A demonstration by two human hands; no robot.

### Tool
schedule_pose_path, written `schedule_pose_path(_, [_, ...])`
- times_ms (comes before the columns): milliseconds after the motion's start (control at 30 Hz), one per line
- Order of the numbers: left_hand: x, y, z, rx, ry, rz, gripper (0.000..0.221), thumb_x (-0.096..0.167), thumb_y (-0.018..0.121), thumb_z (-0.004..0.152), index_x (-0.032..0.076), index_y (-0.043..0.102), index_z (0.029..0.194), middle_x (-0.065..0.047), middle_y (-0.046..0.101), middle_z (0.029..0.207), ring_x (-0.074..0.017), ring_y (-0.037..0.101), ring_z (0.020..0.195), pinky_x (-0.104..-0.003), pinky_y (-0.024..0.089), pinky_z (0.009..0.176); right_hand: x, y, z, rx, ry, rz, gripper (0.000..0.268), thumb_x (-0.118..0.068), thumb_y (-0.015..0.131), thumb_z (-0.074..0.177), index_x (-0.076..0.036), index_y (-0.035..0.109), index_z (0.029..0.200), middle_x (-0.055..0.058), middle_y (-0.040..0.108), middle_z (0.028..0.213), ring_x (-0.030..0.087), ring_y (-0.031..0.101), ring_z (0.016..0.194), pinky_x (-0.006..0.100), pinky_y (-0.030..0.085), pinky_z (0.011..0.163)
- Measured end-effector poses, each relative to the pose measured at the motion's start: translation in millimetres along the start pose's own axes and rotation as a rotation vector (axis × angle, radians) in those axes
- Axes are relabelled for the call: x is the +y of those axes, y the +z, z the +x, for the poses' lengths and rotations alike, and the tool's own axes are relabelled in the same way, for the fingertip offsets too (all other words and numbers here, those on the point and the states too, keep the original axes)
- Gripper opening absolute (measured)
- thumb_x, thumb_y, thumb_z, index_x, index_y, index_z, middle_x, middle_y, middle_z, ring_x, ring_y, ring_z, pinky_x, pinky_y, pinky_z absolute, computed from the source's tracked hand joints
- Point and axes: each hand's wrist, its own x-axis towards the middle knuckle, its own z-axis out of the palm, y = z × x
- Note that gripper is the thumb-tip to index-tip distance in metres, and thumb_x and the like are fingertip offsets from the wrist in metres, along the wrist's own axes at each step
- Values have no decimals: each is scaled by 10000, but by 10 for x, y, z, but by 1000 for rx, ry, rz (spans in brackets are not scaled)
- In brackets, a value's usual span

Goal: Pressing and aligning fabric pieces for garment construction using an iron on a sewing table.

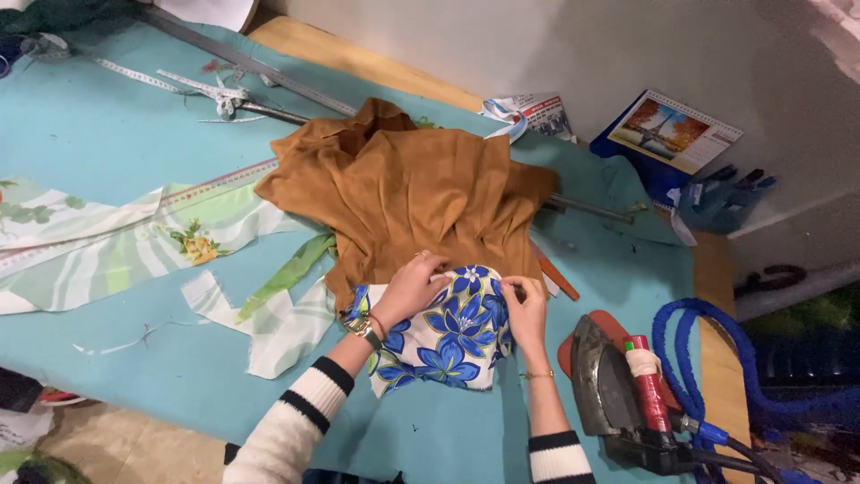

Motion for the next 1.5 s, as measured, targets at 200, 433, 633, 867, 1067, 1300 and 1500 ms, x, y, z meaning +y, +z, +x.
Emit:
schedule_pose_path(200, [400,-363,-354,-206,95,-53,624,275,787,841,52,586,1388,-211,615,1329,-455,605,1242,-575,501,1019,-264,-353,-324,-35,-52,184,107,-130,607,1056,-49,659,1101,138,652,1178,245,589,1178,443,464,1037])
schedule_pose_path(433, [680,-321,-900,-201,390,-71,314,447,718,933,133,715,948,3,586,769,-197,456,808,-354,348,778,-438,-901,-954,-75,-35,305,91,-115,622,1006,-54,661,951,35,677,894,118,626,831,236,502,768])
schedule_pose_path(633, [897,-888,-1367,-203,411,-23,466,532,523,1035,141,631,806,14,383,641,-163,393,634,-320,292,753,-324,-1387,-1179,30,-8,280,59,-79,658,974,-34,659,937,53,672,883,122,628,810,232,504,738])
schedule_pose_path(867, [585,-1074,-1600,-136,229,-160,276,393,669,990,145,716,878,25,565,627,-188,558,608,-309,403,781,-459,-1787,-1054,34,47,127,109,-101,691,955,-29,705,875,53,705,852,129,611,760,252,473,715])
schedule_pose_path(1067, [283,-934,-1388,91,156,-96,281,338,621,994,134,722,830,50,717,652,-93,655,528,-252,500,561,-661,-1312,-311,-29,2,24,102,-117,686,949,-41,724,893,23,742,917,129,652,907,270,494,854])
schedule_pose_path(1300, [-351,-467,-934,470,-43,619,246,448,748,865,244,650,962,48,621,829,-203,636,909,-436,433,864,-376,-435,423,43,-372,-230,201,-117,643,1032,-103,714,1220,146,742,1130,334,678,1128,490,510,965])
schedule_pose_path(1500, [58,105,-899,513,225,591,468,330,537,1019,146,508,1449,-83,482,1507,-250,396,1478,-537,220,1205,-612,454,-228,-130,-606,-291,463,-311,429,1093,-54,547,1459,218,433,1557,414,372,1448,564,252,1198])
